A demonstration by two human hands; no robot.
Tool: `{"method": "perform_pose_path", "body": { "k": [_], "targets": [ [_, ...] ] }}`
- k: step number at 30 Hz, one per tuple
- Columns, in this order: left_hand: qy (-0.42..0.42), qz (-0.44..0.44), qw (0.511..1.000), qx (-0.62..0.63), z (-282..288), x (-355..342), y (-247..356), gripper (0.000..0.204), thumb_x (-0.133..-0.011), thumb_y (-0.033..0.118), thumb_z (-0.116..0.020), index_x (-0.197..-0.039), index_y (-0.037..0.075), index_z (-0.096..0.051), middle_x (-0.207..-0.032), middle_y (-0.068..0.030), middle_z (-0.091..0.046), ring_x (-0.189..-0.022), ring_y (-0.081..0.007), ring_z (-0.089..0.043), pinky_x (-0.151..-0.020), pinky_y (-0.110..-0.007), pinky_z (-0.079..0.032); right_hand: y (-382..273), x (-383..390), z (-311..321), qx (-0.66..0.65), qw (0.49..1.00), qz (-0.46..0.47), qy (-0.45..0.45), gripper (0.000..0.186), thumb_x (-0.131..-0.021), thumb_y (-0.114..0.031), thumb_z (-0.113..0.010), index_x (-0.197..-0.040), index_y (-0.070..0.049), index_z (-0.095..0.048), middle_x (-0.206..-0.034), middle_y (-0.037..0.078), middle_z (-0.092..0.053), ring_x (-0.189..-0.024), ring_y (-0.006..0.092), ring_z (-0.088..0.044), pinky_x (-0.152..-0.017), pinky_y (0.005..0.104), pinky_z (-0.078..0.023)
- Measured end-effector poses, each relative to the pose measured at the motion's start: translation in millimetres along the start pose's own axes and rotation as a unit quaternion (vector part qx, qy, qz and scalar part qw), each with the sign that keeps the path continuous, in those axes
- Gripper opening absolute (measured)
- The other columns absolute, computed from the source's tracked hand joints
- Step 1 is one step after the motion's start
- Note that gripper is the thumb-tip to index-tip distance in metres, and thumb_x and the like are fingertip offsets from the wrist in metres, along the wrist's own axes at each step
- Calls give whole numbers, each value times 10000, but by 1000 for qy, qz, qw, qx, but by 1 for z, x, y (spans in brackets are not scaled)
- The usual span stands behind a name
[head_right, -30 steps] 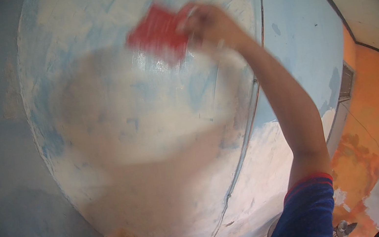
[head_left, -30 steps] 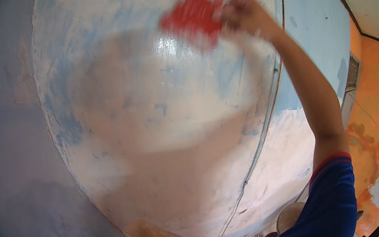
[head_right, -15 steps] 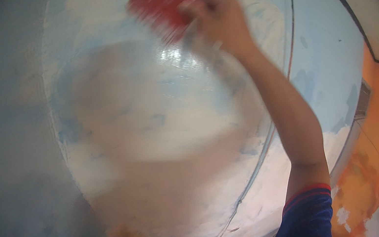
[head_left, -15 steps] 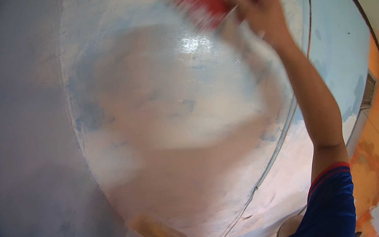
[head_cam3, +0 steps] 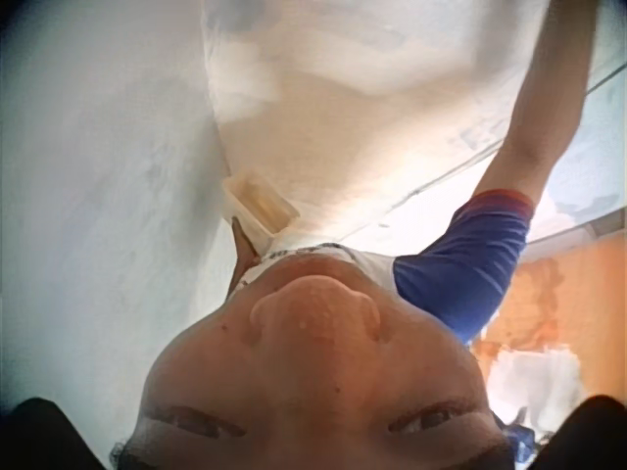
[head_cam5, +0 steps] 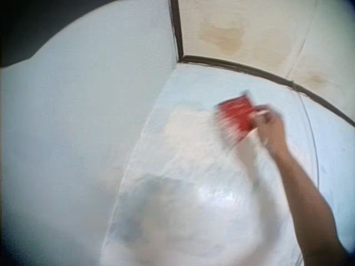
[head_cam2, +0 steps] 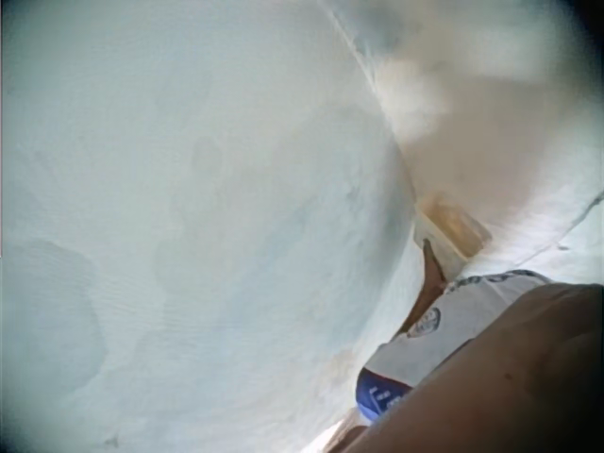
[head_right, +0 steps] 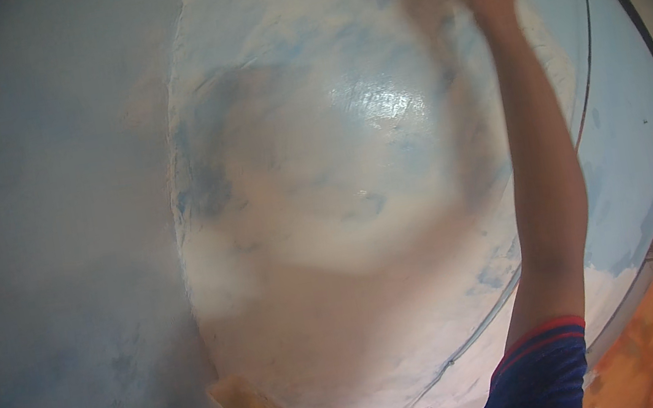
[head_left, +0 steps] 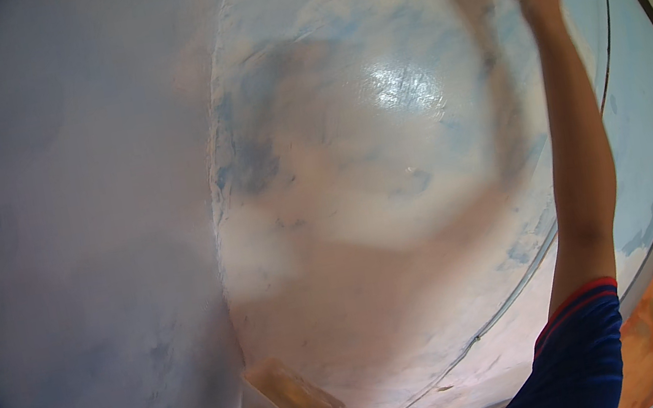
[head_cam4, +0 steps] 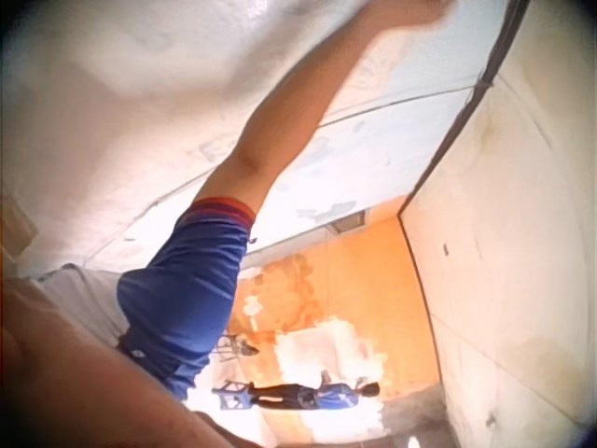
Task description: The person applies plaster to a wall using a putty knife, dipping the tool into a container of plaster between applications.
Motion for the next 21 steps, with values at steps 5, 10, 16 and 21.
{"method": "perform_pose_path", "body": {
  "k": [5, 10, 16, 21],
  "targets": [
    [-49, -76, 996, -30, 12, 3, 19, 737, -1038, 673, -305, -1569, 162, -325, -1496, -141, -488, -1371, -347, -493, -1142, -533, -419, -151, 171, -112, -74, 886, 27, -457, 186, -946, -78, -695, -1120, -19, -722, -875, 97, -742, -802, 154, -662, -782, 320, -547],
    [-37, -62, 997, -22, 34, -3, 23, 749, -1032, 686, -316, -1567, 162, -329, -1493, -125, -493, -1370, -340, -495, -1139, -528, -423, -60, 54, -84, 60, 996, -19, -57, 255, -1003, -235, -637, -1127, -40, -742, -953, 152, -770, -812, 200, -741, -752, 331, -579],
    [-34, -70, 996, -30, 45, -5, 37, 757, -1022, 705, -322, -1562, 175, -345, -1504, -114, -488, -1372, -332, -496, -1137, -532, -423, -90, 44, -73, 35, 994, 36, -98, 282, -1002, -249, -652, -1190, -50, -720, -1012, 150, -766, -888, 235, -749, -831, 338, -593],
    [-42, -27, 999, -22, 32, 7, 53, 763, -1012, 714, -338, -1560, 184, -355, -1501, -120, -496, -1369, -338, -499, -1134, -543, -422, -164, 150, -129, -25, 921, 19, -388, 172, -950, -85, -648, -1112, -53, -697, -891, 178, -739, -806, 242, -718, -769, 362, -572]
  ]
}}
Point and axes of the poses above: each hand's wrist, its own x-axis away from the middle knuckle, its own z-axis out of the back of the hand, y = z × x, the point moved 2 cm from there along -x, towards the middle knuckle
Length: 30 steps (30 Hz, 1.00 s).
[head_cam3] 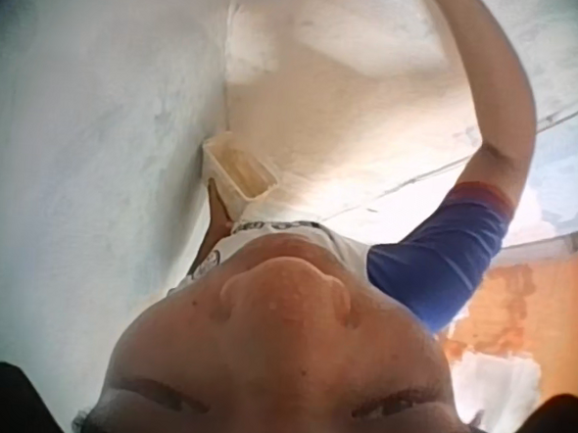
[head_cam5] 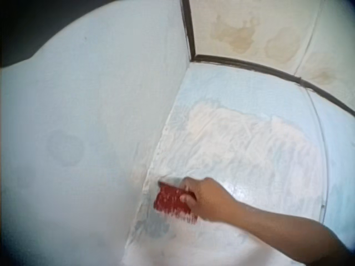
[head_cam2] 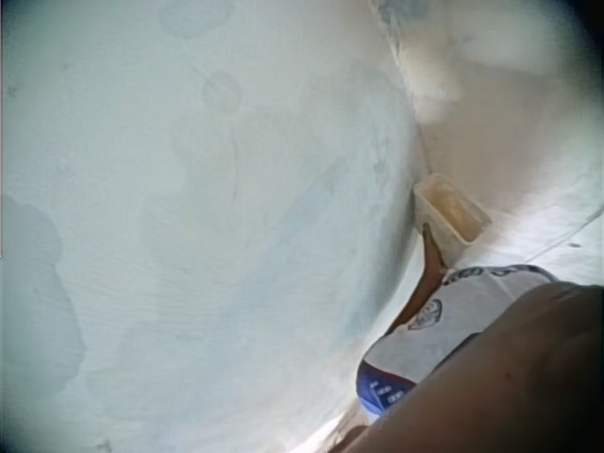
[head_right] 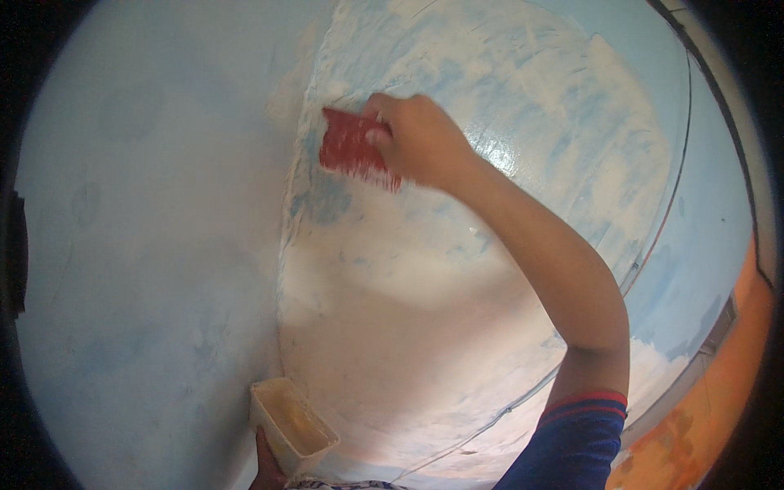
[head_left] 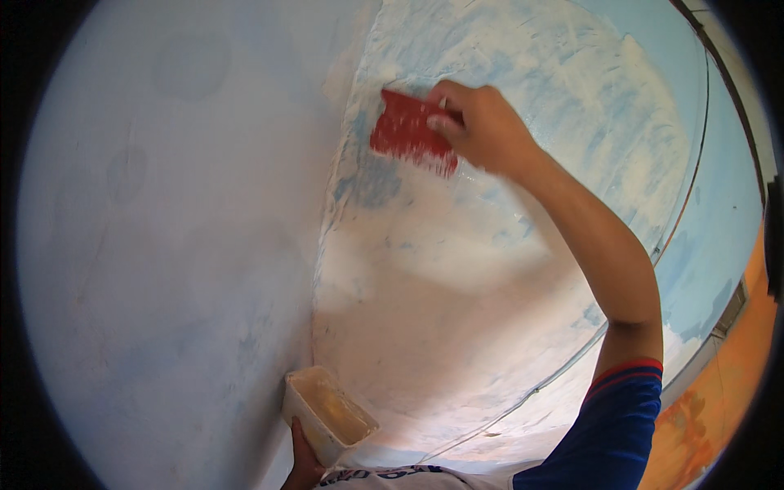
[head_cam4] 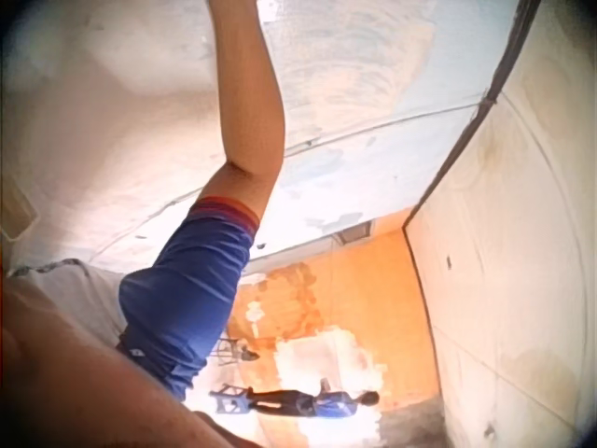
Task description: The person applies plaster to a wall using a putty knife, dipping the tool into a container of plaster between applications.
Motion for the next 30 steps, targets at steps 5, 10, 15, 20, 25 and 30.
{"method": "perform_pose_path", "body": {
  "k": [5, 10, 15, 20, 25, 30],
  "targets": [
    [31, 31, 999, -18, -7, -9, 0, 773, -1000, 721, -365, -1556, 185, -367, -1486, -118, -512, -1352, -346, -514, -1126, -548, -427, 90, -73, 110, 231, 922, -91, 296, 262, -935, -237, -636, -980, -10, -758, -920, 236, -746, -868, 368, -737, -813, 438, -584],
    [71, 38, 996, -31, 13, -22, -6, 763, -996, 712, -382, -1547, 185, -387, -1486, -116, -514, -1330, -351, -529, -1119, -550, -430, 82, -75, 133, 34, 940, -8, 341, 184, -977, -135, -623, -1053, 22, -680, -839, 151, -737, -683, 222, -700, -634, 338, -559],
    [69, 68, 995, 28, -33, 0, 16, 768, -995, 713, -372, -1549, 181, -388, -1478, -117, -524, -1334, -352, -529, -1125, -560, -423, -21, 17, -41, -49, 992, 35, -114, 237, -900, -109, -747, -1124, -96, -671, -888, 175, -727, -816, 307, -702, -810, 390, -546],
    [33, 42, 999, -12, -15, -12, -5, 766, -1007, 703, -350, -1556, 171, -374, -1485, -122, -518, -1345, -352, -523, -1135, -561, -413, 58, -50, 48, 1, 977, -99, 190, 159, -968, -165, -654, -1090, -70, -691, -908, 175, -747, -752, 281, -713, -725, 389, -569],
    [8, -22, 998, -57, -8, -22, -11, 763, -1018, 694, -328, -1563, 161, -361, -1491, -126, -513, -1355, -352, -517, -1145, -563, -404, 48, -56, 135, 10, 926, 28, 375, 122, -965, -13, -621, -1062, 61, -622, -798, 187, -725, -629, 216, -692, -561, 308, -537],
    [-1, 4, 1000, -7, 4, -16, -7, 741, -1040, 663, -312, -1574, 149, -331, -1503, -137, -497, -1370, -348, -508, -1154, -557, -399, -34, 58, -57, -38, 993, 92, -63, 188, -978, -218, -668, -1130, -111, -638, -932, 193, -734, -855, 366, -718, -786, 441, -566]
  ]
}}
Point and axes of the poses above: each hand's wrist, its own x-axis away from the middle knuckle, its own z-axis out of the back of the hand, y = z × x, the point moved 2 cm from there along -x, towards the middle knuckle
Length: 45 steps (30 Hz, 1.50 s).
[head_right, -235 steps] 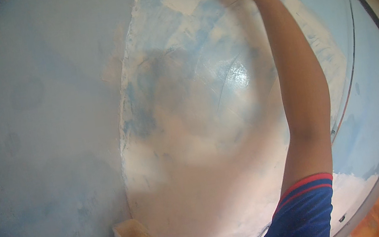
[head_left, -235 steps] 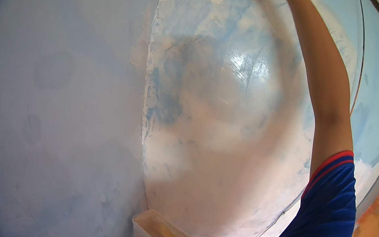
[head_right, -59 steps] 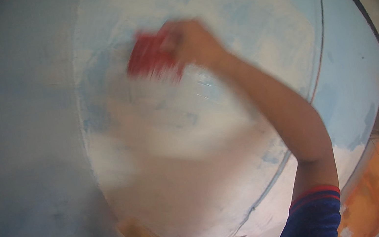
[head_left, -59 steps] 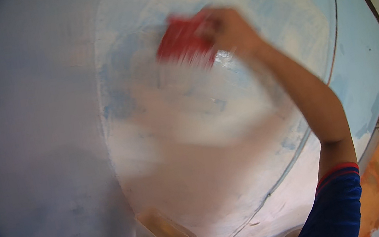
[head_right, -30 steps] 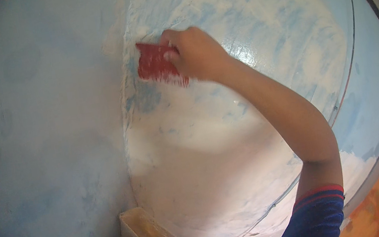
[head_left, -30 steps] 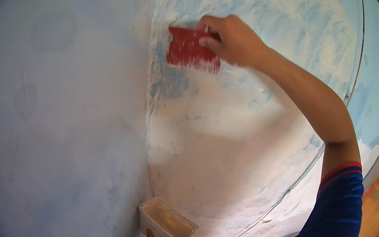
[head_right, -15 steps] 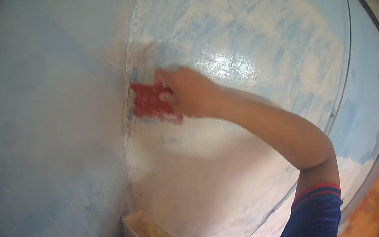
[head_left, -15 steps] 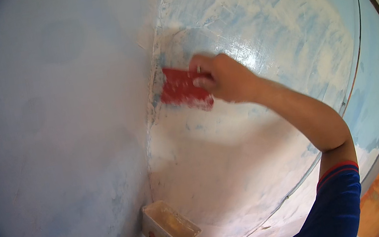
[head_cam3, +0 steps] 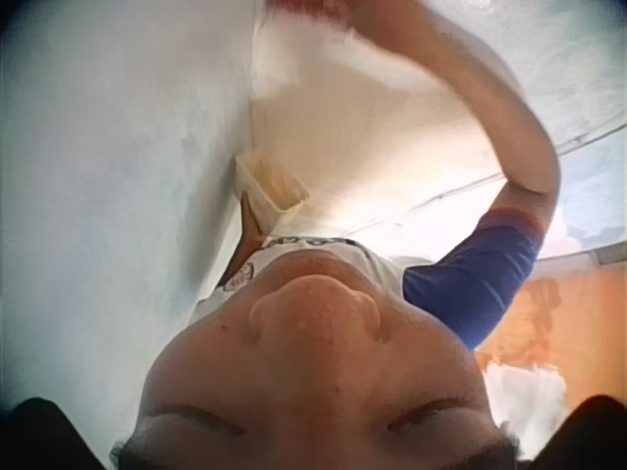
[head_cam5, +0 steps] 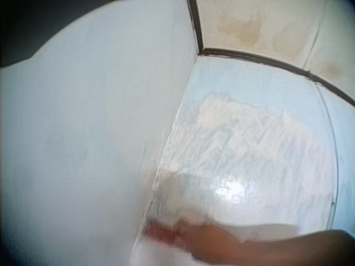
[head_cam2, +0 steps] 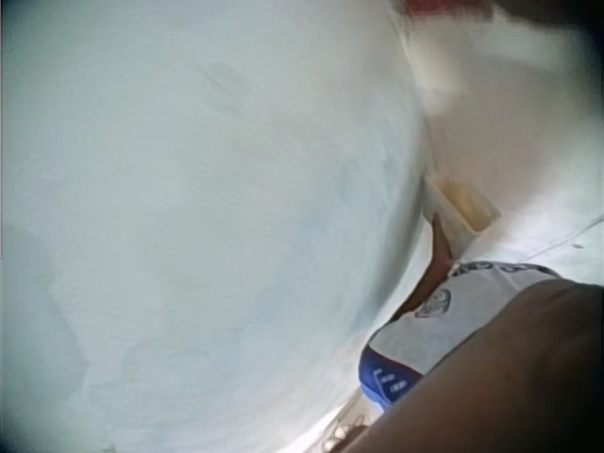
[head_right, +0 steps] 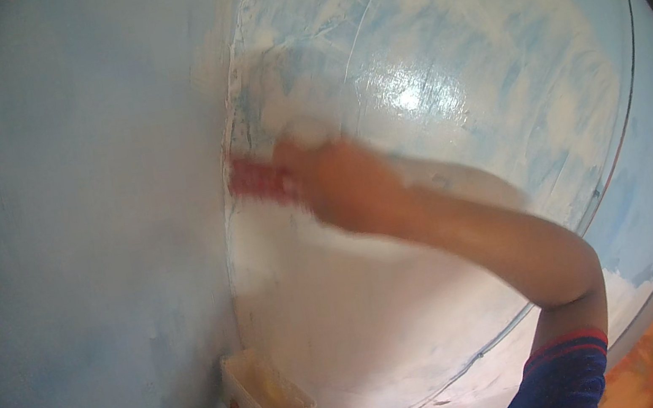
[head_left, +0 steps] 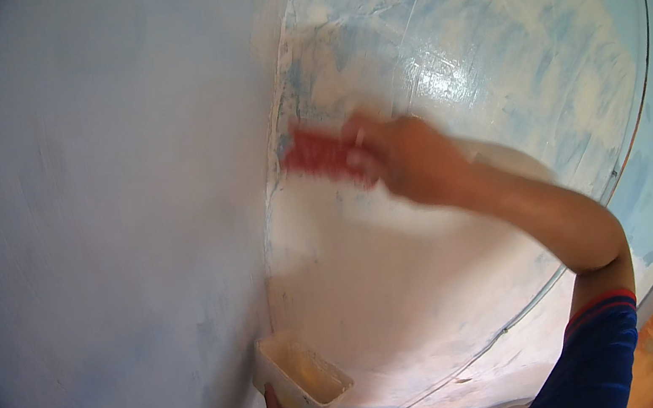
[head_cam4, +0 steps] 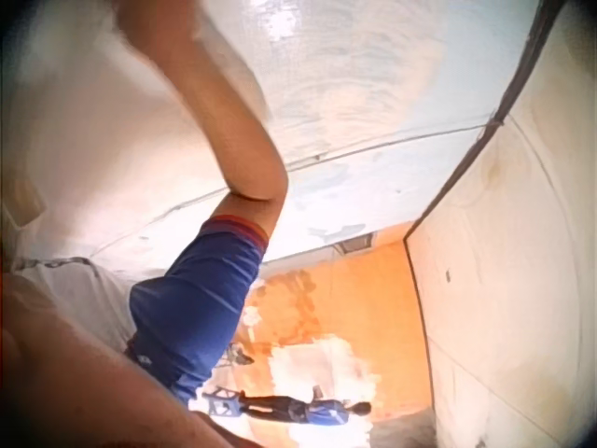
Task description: The person applies plaster to a wall using a putty knife, dipping the tool into a container of plaster between applications.
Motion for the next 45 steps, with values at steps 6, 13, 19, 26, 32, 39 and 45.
{"method": "perform_pose_path", "body": {
  "k": [6, 13, 19, 26, 32, 39, 45],
  "targets": [
    [42, 41, 998, -18, 3, -5, -11, 737, -1043, 659, -314, -1579, 155, -316, -1505, -140, -489, -1383, -347, -494, -1158, -542, -403, 102, -31, 85, -1, 942, -177, 286, 247, -962, -208, -629, -1122, -35, -704, -853, 217, -737, -787, 383, -730, -735, 459, -573],
    [31, 34, 999, 2, 2, 4, -6, 732, -1041, 656, -335, -1573, 153, -323, -1503, -141, -486, -1387, -343, -488, -1158, -534, -405, 45, 7, 49, -56, 981, -75, 169, 225, -958, -182, -705, -1142, -57, -669, -956, 140, -764, -808, 285, -748, -754, 391, -579],
    [57, 31, 998, -18, 13, -5, -13, 729, -1037, 658, -352, -1568, 158, -329, -1481, -131, -511, -1374, -330, -500, -1147, -529, -414, 60, 45, 36, 55, 978, -190, 69, 202, -974, -187, -680, -1146, -85, -653, -863, 184, -737, -766, 368, -723, -766, 410, -581],
    [29, -23, 989, -142, -19, 6, 1, 724, -1041, 657, -340, -1566, 159, -333, -1489, -118, -501, -1371, -325, -499, -1153, -512, -404, 65, 34, 120, 68, 927, -109, 354, 193, -971, -174, -644, -1110, -45, -685, -789, 177, -743, -705, 278, -744, -651, 397, -575],
    [33, 46, 997, -47, -3, -2, -2, 729, -1039, 655, -344, -1563, 149, -345, -1499, -121, -494, -1382, -326, -488, -1152, -507, -405, 34, 107, -15, 101, 993, -58, 29, 232, -943, -83, -670, -1173, -59, -663, -935, 186, -707, -748, 358, -713, -749, 446, -588],
    [58, 73, 996, -5, 6, -3, -5, 721, -1045, 644, -340, -1567, 147, -341, -1495, -136, -503, -1365, -333, -509, -1150, -508, -406, 87, 16, 179, 210, 839, -89, 494, 129, -972, -16, -608, -1068, 69, -626, -811, 206, -718, -648, 215, -696, -576, 314, -552],
    [39, 63, 997, -23, 1, 2, -3, 727, -1044, 649, -342, -1578, 156, -321, -1501, -140, -496, -1368, -341, -506, -1158, -512, -400, 28, 44, 23, 37, 993, -13, 113, 199, -990, -141, -644, -1185, -105, -665, -962, 151, -752, -900, 327, -734, -833, 402, -582]
  ]
}}
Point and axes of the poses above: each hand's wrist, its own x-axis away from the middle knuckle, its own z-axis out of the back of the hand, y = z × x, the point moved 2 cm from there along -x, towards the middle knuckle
